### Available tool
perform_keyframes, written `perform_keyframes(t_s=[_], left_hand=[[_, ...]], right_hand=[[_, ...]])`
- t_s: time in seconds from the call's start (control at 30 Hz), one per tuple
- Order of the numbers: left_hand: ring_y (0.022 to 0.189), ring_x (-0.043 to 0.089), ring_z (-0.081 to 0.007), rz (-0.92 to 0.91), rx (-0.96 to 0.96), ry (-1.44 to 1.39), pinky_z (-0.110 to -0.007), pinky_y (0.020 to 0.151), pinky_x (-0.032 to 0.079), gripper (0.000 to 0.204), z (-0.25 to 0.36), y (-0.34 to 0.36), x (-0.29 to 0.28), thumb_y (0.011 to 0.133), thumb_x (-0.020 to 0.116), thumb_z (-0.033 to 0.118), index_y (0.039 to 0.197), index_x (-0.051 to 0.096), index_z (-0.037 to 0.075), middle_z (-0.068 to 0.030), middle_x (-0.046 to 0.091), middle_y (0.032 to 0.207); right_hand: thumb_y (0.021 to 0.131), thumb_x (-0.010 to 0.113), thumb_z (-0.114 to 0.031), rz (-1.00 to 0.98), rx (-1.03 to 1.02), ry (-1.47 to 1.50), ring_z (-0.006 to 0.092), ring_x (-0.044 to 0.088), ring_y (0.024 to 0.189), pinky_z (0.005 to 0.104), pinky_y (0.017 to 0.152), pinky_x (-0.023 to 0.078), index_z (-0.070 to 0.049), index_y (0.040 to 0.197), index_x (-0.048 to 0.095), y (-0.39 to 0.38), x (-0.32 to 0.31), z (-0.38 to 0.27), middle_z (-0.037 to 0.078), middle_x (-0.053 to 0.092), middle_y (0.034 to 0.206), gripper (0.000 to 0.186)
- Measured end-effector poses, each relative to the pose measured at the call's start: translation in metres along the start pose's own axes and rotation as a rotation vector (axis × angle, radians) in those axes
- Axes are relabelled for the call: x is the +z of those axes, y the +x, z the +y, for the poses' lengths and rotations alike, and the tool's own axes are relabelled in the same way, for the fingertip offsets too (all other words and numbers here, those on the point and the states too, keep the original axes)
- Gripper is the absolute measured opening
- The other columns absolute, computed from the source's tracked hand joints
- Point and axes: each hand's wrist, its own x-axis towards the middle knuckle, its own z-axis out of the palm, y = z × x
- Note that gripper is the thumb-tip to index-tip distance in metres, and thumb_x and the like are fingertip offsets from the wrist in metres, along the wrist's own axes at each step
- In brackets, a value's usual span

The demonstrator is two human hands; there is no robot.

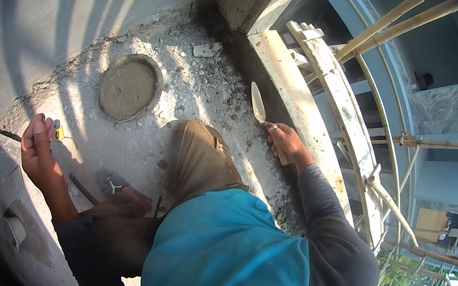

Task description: Applying mortar to the edge of a wall using a trowel.

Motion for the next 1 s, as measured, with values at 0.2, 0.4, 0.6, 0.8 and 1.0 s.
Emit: perform_keyframes(t_s=[0.2,0.4,0.6,0.8,1.0], left_hand=[[0.1,0.065,-0.0159,-0.01,0.037,-0.031,-0.026,0.091,0.052,0.023,0.008,0.003,0.025,0.096,0.066,0.01,0.113,0.065,-0.006,-0.0111,0.068,0.108],[0.095,0.065,-0.0128,-0.017,0.046,0.018,-0.024,0.088,0.051,0.023,0.014,-0.002,0.023,0.095,0.068,0.009,0.112,0.066,-0.005,-0.0082,0.069,0.103],[0.101,0.066,-0.017,-0.016,0.037,0.029,-0.028,0.092,0.05,0.028,0.013,-0.002,0.015,0.096,0.066,0.015,0.116,0.064,-0.005,-0.0106,0.069,0.108],[0.095,0.066,-0.0121,-0.014,0.042,-0.01,-0.023,0.088,0.051,0.023,0.012,0.001,0.021,0.094,0.068,0.009,0.112,0.066,-0.005,-0.0082,0.07,0.104],[0.095,0.066,-0.0116,-0.031,0.046,-0.037,-0.023,0.087,0.051,0.022,0.01,0.005,0.026,0.094,0.069,0.009,0.112,0.067,-0.005,-0.0075,0.07,0.104]], right_hand=[[0.089,0.061,-0.033,0.187,-0.045,-0.446,0.0276,0.068,0.085,0.04,0.073,0.054,-0.001,0.113,0.063,0.056,0.014,0.068,0.016,0.068,0.097,0.04],[0.085,0.062,-0.041,0.42,-0.071,-0.727,0.0386,0.061,0.115,0.0454,0.096,0.048,-0.007,0.128,0.059,0.078,0.019,0.054,0.022,0.067,0.118,0.055],[0.085,0.06,-0.042,0.484,-0.112,-0.702,0.0396,0.061,0.115,0.0461,0.096,0.048,-0.007,0.127,0.059,0.103,0.017,0.047,0.023,0.066,0.119,0.055],[0.084,0.062,-0.04,0.448,-0.104,-0.559,0.0399,0.063,0.11,0.0455,0.094,0.049,-0.003,0.123,0.061,0.138,0.024,0.04,0.024,0.067,0.114,0.053],[0.085,0.062,-0.038,0.434,-0.13,-0.551,0.0396,0.062,0.112,0.0454,0.095,0.049,-0.002,0.124,0.061,0.16,0.012,0.048,0.025,0.067,0.115,0.053]])
